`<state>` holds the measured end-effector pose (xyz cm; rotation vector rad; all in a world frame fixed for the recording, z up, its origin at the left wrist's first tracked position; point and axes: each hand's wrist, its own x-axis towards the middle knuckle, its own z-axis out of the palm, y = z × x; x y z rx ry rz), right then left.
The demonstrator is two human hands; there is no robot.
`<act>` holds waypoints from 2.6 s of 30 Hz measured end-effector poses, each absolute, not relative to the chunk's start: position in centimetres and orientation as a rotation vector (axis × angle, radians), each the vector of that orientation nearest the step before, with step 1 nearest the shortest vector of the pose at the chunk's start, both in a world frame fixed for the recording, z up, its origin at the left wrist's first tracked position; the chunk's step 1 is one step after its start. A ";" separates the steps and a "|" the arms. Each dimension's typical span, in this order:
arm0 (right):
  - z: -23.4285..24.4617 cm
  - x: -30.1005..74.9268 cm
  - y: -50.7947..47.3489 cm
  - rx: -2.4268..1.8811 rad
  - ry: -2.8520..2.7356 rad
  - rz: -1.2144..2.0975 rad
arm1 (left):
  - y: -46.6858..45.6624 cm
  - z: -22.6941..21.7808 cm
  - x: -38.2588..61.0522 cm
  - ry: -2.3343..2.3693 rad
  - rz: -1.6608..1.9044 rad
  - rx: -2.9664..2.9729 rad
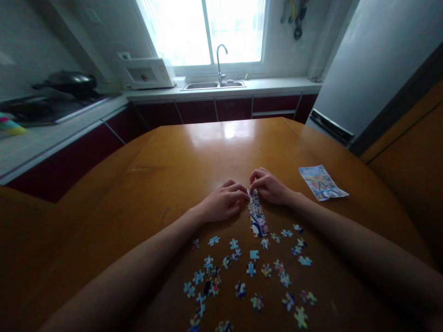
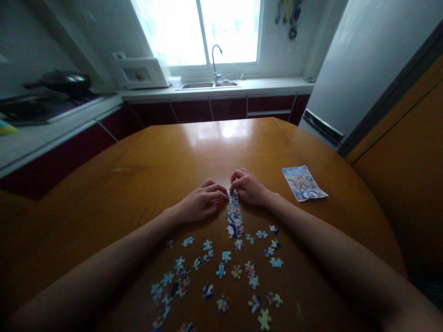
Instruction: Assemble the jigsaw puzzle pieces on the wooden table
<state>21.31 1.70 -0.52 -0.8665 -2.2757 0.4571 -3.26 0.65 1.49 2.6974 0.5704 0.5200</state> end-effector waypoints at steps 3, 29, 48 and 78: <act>-0.3 21.3 1.8 -0.867 -2.321 0.416 | 0.8 1.3 -3.3 0.582 0.547 2.679; -1.1 21.3 2.0 -0.919 -2.278 0.364 | 0.9 0.4 -3.2 0.820 0.578 2.720; -1.6 21.8 2.8 -1.077 -1.887 0.572 | 1.1 -0.1 -2.9 1.116 0.795 2.581; 5.2 17.3 -5.0 -0.508 -2.616 0.586 | 1.7 -0.6 -2.9 1.199 0.911 2.476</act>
